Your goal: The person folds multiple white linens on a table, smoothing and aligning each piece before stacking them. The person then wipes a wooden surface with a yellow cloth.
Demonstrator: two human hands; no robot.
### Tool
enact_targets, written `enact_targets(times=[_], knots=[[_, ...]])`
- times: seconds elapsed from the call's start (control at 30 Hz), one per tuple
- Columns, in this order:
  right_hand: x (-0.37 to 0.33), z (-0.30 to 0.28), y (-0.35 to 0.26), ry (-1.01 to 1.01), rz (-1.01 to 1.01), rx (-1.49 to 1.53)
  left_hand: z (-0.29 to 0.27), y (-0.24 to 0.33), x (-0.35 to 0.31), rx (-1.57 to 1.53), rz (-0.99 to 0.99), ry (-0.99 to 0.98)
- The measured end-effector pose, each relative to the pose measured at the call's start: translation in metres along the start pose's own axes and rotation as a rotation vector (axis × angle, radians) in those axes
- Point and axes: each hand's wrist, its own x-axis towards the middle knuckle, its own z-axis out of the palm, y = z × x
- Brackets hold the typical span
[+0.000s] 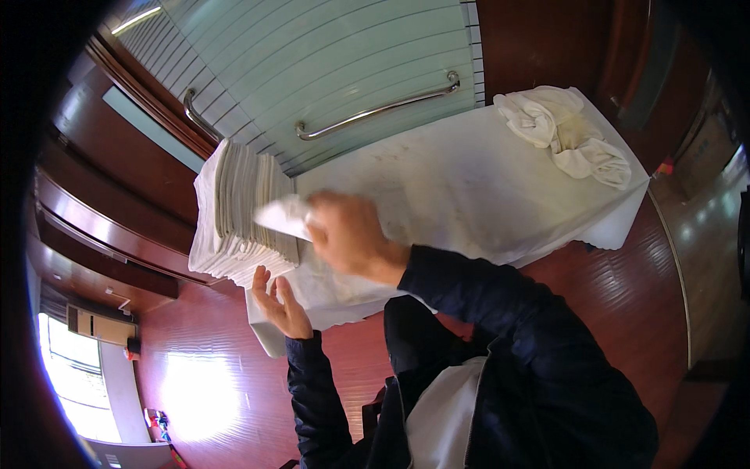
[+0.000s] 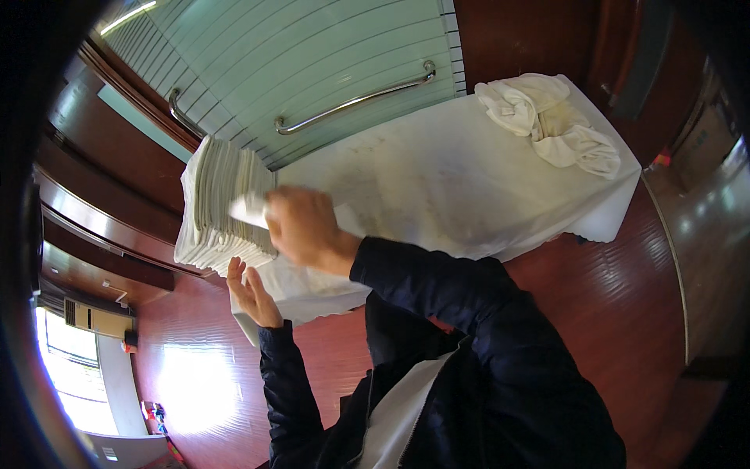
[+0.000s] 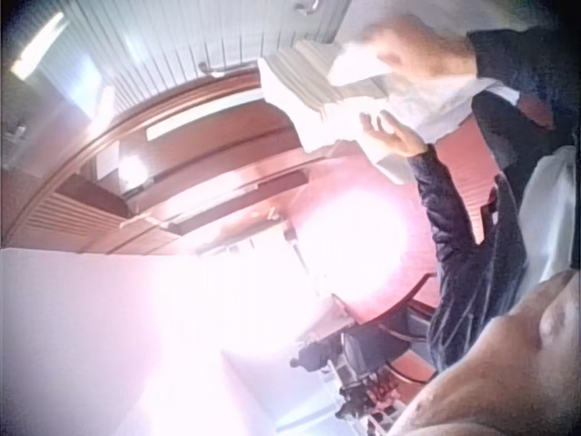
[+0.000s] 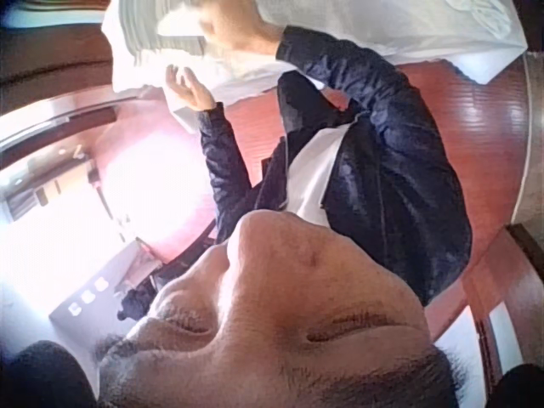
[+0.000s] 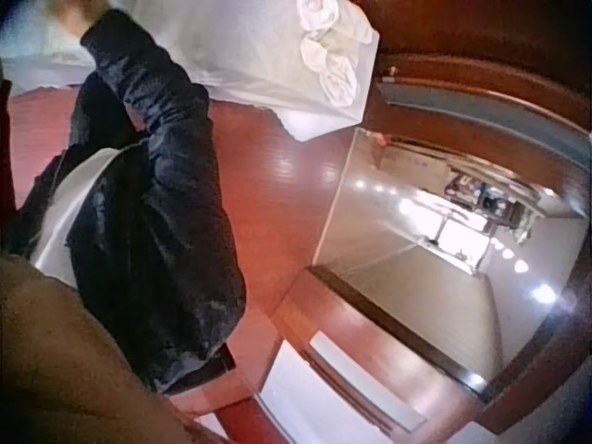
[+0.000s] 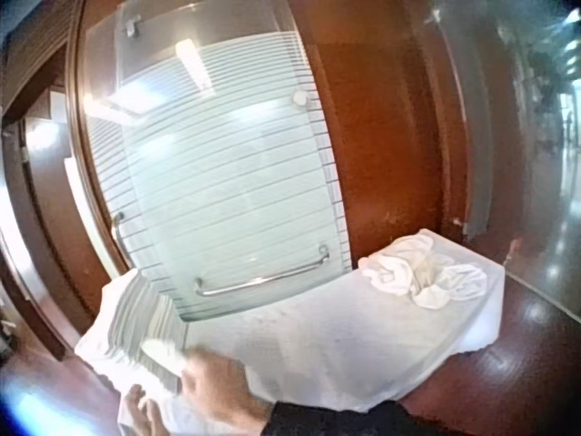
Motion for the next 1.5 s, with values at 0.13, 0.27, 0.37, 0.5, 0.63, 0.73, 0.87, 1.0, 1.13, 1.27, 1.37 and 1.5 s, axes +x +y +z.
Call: enact_targets(times=[0.13, 0.27, 0.37, 0.5, 0.63, 0.73, 0.87, 1.0, 1.13, 1.27, 1.37, 1.5], knots=[[0.032, -0.032, 0.029, 0.332, 0.31, 0.454, 0.021, -0.012, 0.004, -0.168, -0.34, 0.045], [-0.001, -0.042, 0.098, 0.523, 0.562, 0.291, 0.045, -0.036, 0.02, -0.647, -0.644, -0.186], [-0.052, -0.073, 0.151, 0.307, 0.742, -0.057, 0.077, -0.065, 0.019, -0.393, -0.721, -0.273], [-0.08, -0.103, 0.193, 0.063, 0.767, -0.335, 0.095, -0.092, 0.02, -0.302, -0.646, -0.304], [-0.079, -0.11, 0.213, 0.0, 0.851, -0.246, 0.092, -0.08, 0.007, -0.294, -0.677, -0.37], [-0.077, -0.11, 0.227, -0.055, 0.85, -0.136, 0.094, -0.053, -0.011, -0.307, -0.69, -0.478], [-0.058, -0.122, 0.23, -0.125, 0.569, -0.323, 0.1, -0.009, -0.015, -0.429, -0.743, -0.442], [0.003, -0.136, 0.182, -0.131, 0.556, -0.174, 0.081, 0.048, 0.007, -0.593, -0.585, -0.452], [0.104, -0.116, 0.11, -0.218, 0.481, 0.17, 0.035, 0.099, 0.056, -0.641, -0.439, -0.332], [0.196, -0.036, 0.072, -0.298, 0.196, 0.294, -0.026, 0.109, 0.107, -0.549, -0.266, -0.063], [0.256, 0.061, 0.061, -0.306, -0.03, 0.327, -0.061, 0.089, 0.14, -0.538, -0.224, 0.156], [0.308, 0.187, 0.05, -0.227, -0.167, 0.348, -0.086, 0.046, 0.179, -0.581, -0.199, 0.341]])
